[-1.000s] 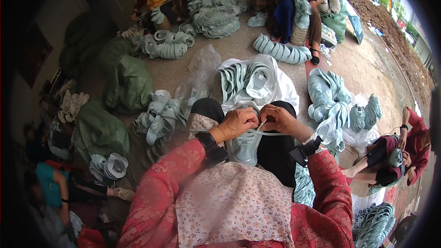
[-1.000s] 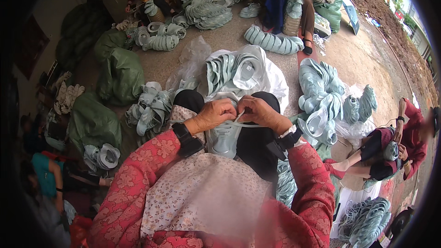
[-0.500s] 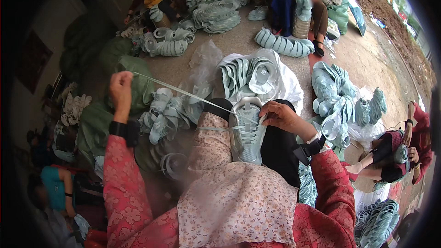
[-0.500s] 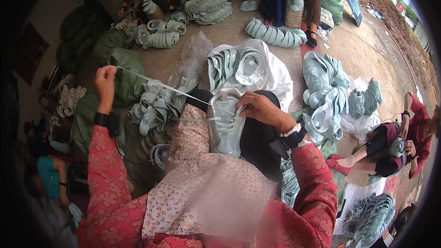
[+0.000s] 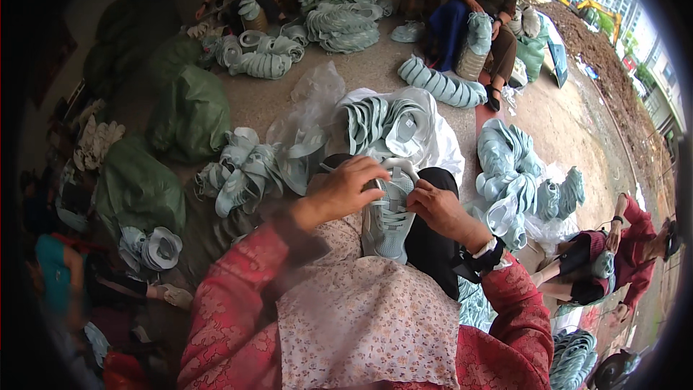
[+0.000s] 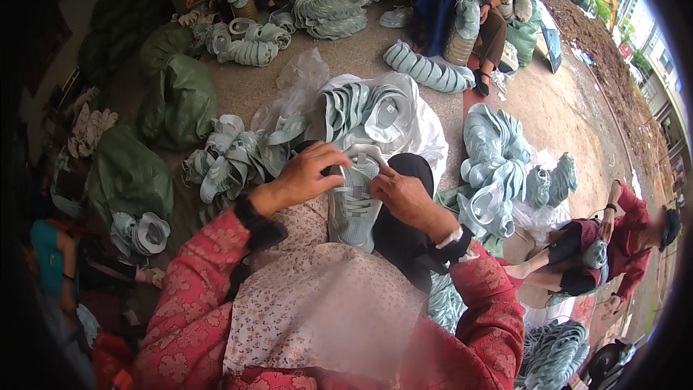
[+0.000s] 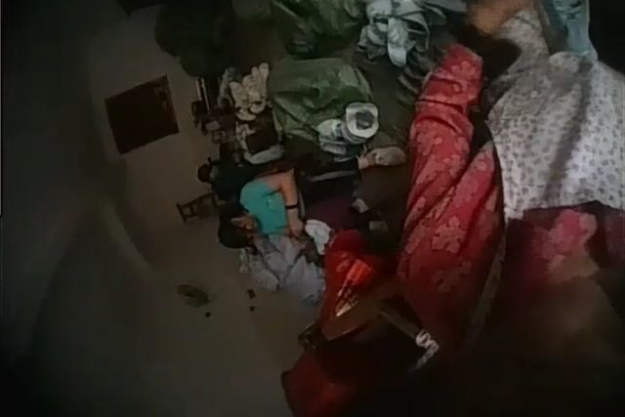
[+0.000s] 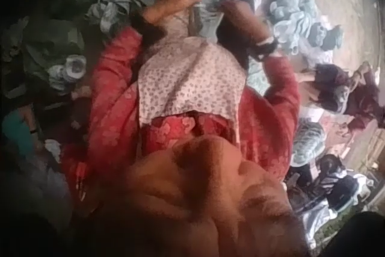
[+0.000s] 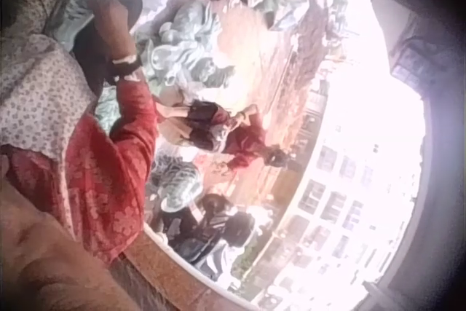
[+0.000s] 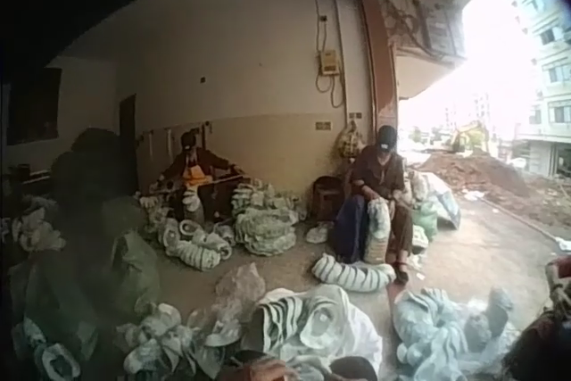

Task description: The person is lacing a pair of athletic shoes while sitting in a workspace with many other shoe components.

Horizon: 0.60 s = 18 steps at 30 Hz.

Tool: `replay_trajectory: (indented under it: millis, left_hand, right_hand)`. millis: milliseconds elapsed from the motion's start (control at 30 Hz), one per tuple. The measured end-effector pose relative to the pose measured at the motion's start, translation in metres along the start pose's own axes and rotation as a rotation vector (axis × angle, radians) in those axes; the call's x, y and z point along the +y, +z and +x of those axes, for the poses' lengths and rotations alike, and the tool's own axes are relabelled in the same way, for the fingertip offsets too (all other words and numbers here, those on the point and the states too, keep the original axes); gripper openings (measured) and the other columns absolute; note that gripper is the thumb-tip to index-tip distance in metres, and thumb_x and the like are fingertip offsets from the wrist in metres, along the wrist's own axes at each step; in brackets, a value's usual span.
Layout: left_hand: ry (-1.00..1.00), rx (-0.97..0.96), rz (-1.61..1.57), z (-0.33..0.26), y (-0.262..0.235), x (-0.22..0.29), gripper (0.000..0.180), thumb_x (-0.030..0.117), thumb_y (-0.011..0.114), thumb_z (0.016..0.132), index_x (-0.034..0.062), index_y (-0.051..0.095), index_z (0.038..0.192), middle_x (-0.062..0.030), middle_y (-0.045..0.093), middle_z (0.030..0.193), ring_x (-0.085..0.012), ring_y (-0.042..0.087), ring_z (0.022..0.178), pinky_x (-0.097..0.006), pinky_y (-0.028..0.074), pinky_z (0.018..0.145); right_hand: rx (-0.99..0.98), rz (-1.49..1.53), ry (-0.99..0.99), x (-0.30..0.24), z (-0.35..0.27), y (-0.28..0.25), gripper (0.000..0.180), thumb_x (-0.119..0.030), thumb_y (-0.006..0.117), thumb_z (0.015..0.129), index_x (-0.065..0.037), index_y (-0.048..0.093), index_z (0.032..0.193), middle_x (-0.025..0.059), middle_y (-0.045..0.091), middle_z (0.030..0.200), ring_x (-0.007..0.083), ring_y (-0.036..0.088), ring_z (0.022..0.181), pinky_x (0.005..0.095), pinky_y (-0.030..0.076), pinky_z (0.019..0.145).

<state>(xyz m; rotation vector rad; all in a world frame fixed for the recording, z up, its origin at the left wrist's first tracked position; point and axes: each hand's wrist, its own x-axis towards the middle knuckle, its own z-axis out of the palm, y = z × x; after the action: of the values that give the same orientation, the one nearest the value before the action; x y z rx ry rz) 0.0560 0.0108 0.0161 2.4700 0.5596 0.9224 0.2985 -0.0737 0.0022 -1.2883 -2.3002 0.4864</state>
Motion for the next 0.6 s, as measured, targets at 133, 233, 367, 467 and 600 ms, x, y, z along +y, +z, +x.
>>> replay_trajectory:
  millis: [133, 233, 367, 467, 600]
  left_hand:
    - [0.052, -0.111, 0.06, 0.018, 0.028, -0.01, 0.022, 0.016, 0.07, 0.078, 0.0077, 0.06, 0.095, -0.0077, 0.054, 0.094, -0.0276, 0.055, 0.098, -0.038, 0.044, 0.087]
    - [0.049, -0.141, 0.125, 0.026, 0.037, -0.02, 0.02, 0.017, 0.069, 0.078, 0.0075, 0.059, 0.093, -0.0081, 0.053, 0.092, -0.0283, 0.055, 0.096, -0.039, 0.044, 0.086]
    - [0.028, -0.116, 0.121, 0.03, 0.037, -0.017, 0.018, 0.02, 0.068, 0.081, 0.0069, 0.059, 0.089, -0.0079, 0.054, 0.092, -0.0282, 0.055, 0.095, -0.04, 0.044, 0.084]
    - [0.064, -0.13, 0.17, 0.034, 0.034, -0.012, 0.021, 0.026, 0.068, 0.081, 0.0065, 0.06, 0.082, -0.0078, 0.054, 0.087, -0.0278, 0.055, 0.094, -0.04, 0.044, 0.082]
    - [0.043, -0.218, 0.171, 0.032, 0.042, -0.017, 0.028, 0.031, 0.067, 0.083, 0.0052, 0.059, 0.074, -0.008, 0.057, 0.082, -0.0299, 0.056, 0.088, -0.04, 0.044, 0.08]
  right_hand:
    - [0.025, 0.316, 0.054, -0.007, -0.015, 0.004, 0.009, -0.009, 0.061, 0.087, -0.007, 0.059, 0.096, 0.0101, 0.058, 0.095, 0.0341, 0.061, 0.085, 0.0379, 0.049, 0.071]
    - [0.064, 0.149, 0.167, 0.001, -0.014, -0.016, 0.012, -0.009, 0.062, 0.086, -0.007, 0.059, 0.098, 0.0095, 0.059, 0.095, 0.0331, 0.06, 0.087, 0.0379, 0.049, 0.074]
    - [0.078, -0.207, -0.112, -0.005, -0.012, -0.025, 0.015, -0.01, 0.064, 0.082, -0.007, 0.06, 0.096, 0.0063, 0.06, 0.089, 0.0257, 0.06, 0.08, 0.0356, 0.046, 0.073]
    - [0.044, -0.369, -0.29, -0.002, -0.01, -0.018, 0.016, -0.011, 0.064, 0.077, -0.009, 0.06, 0.093, 0.0049, 0.057, 0.084, 0.0216, 0.058, 0.076, 0.0346, 0.043, 0.072]
    - [0.058, -0.48, -0.427, -0.002, -0.005, -0.012, 0.014, -0.015, 0.061, 0.073, -0.009, 0.059, 0.085, 0.0031, 0.053, 0.078, 0.0193, 0.056, 0.073, 0.0325, 0.04, 0.075]
